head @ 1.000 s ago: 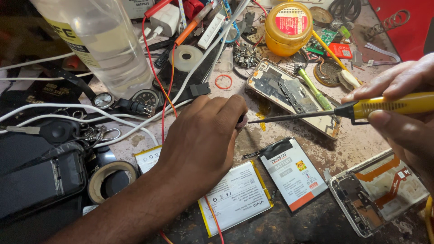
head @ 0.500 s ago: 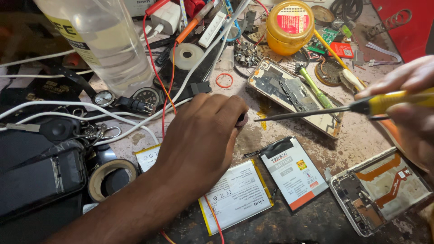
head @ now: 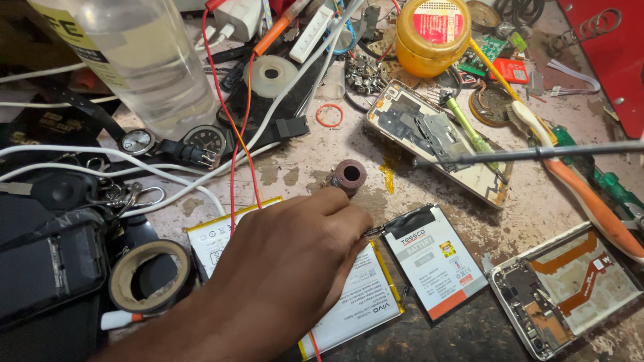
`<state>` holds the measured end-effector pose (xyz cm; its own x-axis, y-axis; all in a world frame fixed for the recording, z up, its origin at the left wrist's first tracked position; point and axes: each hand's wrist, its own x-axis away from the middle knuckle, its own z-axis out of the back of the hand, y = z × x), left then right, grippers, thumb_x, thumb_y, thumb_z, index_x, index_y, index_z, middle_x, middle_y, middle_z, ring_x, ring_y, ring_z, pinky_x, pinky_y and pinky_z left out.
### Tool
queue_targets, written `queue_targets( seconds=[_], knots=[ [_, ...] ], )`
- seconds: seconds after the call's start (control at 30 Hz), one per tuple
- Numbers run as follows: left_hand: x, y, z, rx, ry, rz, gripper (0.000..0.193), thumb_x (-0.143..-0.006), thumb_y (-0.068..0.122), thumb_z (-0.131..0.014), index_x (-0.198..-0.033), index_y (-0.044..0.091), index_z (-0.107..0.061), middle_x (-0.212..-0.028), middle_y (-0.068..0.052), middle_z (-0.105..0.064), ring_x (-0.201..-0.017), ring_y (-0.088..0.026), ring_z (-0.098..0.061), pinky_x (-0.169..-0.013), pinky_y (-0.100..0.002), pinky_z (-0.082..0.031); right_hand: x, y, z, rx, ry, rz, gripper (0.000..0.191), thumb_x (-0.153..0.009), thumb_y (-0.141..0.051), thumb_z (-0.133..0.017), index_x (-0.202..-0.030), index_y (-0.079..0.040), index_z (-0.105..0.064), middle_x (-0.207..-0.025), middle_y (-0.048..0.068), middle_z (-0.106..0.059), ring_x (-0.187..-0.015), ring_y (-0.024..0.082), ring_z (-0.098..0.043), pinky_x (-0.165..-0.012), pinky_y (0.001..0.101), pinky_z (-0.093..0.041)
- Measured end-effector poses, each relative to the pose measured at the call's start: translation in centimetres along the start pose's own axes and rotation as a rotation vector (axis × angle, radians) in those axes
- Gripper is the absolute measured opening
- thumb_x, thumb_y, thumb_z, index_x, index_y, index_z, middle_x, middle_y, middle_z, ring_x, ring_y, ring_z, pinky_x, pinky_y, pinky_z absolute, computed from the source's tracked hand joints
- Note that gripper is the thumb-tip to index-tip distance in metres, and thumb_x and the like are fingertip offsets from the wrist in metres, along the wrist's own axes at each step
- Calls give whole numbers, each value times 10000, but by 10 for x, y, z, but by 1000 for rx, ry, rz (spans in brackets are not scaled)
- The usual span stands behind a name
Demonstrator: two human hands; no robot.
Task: The person solders a connector wire onto a phone battery at a cluttered repair workbench. They hold the battery and wire steady with one hand while applying a soldering iron to the terminal, then press and position the soldered joint with their fingers and reapply the iron.
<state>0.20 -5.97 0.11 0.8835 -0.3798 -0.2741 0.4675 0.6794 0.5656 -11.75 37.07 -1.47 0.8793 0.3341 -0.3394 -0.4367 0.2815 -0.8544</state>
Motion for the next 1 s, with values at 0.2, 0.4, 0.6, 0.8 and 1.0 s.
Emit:
queue_targets(
  seconds=[0.2,0.4,0.6,0.8,1.0],
  knots=[
    [-4,0,-4,-43,19,-6,27,-890,125,-638,-891,101,-651,-892,-96,-645,-798,-369,-667,-645,-519,-493,5,6,2,13,2,-8,162,-1051,-199,-580,-1159,-83,-547,-966,136,-619,-819,214,-671,-820,388,-565],
    [-5,2,-4,-52,14,26,58,-852,141,-664,-865,86,-648,-850,-104,-650,-764,-371,-678,-615,-517,-502,7,10,1,17,7,-18,189,-1066,-250,-573,-1152,-84,-543,-921,129,-611,-757,201,-650,-762,373,-547],
    [-4,0,-5,-10,33,13,82,-891,163,-665,-953,110,-654,-898,-92,-656,-805,-368,-675,-643,-517,-496,6,13,-3,24,5,-20,226,-1082,-301,-565,-1144,-85,-539,-877,122,-602,-695,188,-628,-703,358,-529],
    [-4,0,-9,-94,-4,12,43,-869,116,-653,-905,96,-642,-891,-104,-652,-814,-367,-687,-660,-521,-515,5,17,-6,30,7,2,269,-1098,-352,-558,-1137,-87,-535,-832,116,-593,-633,175,-607,-645,344,-512],
    [-6,1,-7,-94,29,-10,54,-840,96,-650,-893,90,-641,-885,-106,-654,-806,-371,-687,-642,-522,-514,3,19,-11,65,6,19,316,-1113,-403,-551,-1130,-88,-531,-787,109,-584,-572,162,-586,-586,329,-494]
  ],
)
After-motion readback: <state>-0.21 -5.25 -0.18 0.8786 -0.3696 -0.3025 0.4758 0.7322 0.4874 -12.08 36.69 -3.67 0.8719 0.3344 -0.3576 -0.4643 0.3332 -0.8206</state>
